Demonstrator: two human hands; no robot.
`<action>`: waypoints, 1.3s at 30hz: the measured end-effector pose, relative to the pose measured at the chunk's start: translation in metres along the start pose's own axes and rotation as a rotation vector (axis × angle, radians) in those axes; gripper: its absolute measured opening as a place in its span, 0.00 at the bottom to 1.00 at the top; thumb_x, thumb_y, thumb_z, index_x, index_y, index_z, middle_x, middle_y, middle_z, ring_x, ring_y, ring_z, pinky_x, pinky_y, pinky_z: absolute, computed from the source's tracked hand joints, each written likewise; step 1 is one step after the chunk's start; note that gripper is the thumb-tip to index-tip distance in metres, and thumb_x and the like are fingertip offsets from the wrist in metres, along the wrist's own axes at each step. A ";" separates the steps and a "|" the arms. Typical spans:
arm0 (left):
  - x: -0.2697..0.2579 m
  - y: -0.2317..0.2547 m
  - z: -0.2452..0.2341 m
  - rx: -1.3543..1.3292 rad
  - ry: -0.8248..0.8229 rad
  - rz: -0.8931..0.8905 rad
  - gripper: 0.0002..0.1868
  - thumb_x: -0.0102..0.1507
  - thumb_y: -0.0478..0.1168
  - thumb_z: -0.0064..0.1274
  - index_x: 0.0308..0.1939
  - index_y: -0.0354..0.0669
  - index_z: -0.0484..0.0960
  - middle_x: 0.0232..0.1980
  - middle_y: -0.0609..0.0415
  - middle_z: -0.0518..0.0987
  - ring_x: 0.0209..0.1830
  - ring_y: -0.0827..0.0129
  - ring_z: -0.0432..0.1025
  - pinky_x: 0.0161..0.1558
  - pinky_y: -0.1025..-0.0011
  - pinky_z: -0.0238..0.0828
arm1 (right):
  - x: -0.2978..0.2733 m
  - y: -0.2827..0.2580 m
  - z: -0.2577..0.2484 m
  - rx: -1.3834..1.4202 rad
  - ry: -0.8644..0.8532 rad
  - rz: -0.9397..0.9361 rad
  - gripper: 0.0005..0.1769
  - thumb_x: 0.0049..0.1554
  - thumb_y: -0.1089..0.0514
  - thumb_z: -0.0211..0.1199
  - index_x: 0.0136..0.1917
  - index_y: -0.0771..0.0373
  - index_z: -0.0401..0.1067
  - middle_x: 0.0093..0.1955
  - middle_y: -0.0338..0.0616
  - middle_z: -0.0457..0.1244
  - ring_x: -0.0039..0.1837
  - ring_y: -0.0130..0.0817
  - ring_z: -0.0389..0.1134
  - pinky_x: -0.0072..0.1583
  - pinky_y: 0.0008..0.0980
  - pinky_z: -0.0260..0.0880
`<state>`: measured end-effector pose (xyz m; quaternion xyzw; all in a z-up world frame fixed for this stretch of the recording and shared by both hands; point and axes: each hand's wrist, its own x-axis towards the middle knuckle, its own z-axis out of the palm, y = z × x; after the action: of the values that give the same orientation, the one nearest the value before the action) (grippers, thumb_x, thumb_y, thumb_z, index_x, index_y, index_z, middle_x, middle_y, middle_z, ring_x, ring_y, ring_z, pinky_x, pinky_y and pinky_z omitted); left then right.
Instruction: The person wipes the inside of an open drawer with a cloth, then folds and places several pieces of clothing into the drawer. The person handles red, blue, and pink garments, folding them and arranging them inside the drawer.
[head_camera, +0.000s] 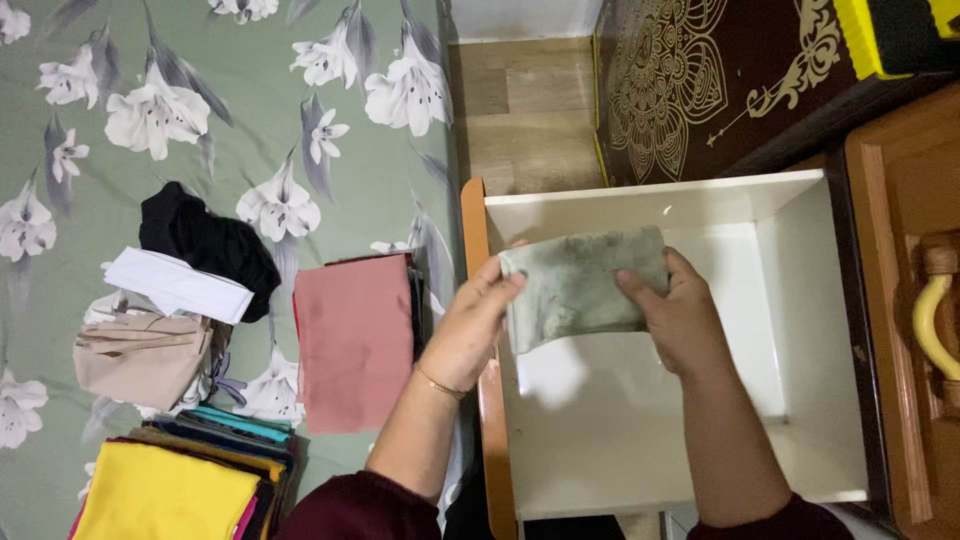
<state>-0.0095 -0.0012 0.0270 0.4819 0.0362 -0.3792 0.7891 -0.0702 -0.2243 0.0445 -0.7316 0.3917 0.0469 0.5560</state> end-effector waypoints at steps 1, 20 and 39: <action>0.001 -0.003 0.005 0.037 -0.007 0.048 0.31 0.69 0.40 0.44 0.77 0.41 0.60 0.66 0.50 0.75 0.66 0.69 0.68 0.66 0.72 0.64 | -0.005 -0.006 0.004 -0.033 0.012 -0.050 0.25 0.60 0.57 0.62 0.68 0.65 0.66 0.57 0.51 0.71 0.58 0.39 0.72 0.58 0.35 0.72; -0.003 -0.024 0.044 0.022 0.093 0.186 0.35 0.71 0.40 0.42 0.80 0.45 0.46 0.79 0.48 0.59 0.78 0.63 0.55 0.74 0.67 0.50 | -0.081 0.010 0.062 -0.261 -0.155 -0.671 0.31 0.64 0.59 0.47 0.80 0.63 0.54 0.85 0.59 0.41 0.80 0.56 0.44 0.76 0.49 0.43; -0.007 -0.021 0.054 0.006 -0.017 0.360 0.31 0.64 0.27 0.47 0.73 0.38 0.66 0.65 0.53 0.76 0.65 0.74 0.69 0.66 0.77 0.65 | -0.024 0.017 0.034 -0.022 -0.019 -0.320 0.15 0.61 0.51 0.62 0.57 0.61 0.71 0.49 0.40 0.70 0.51 0.28 0.70 0.53 0.31 0.72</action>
<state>-0.0449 -0.0454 0.0433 0.4799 -0.0584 -0.2362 0.8429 -0.0851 -0.1844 0.0310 -0.7902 0.2644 -0.0311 0.5520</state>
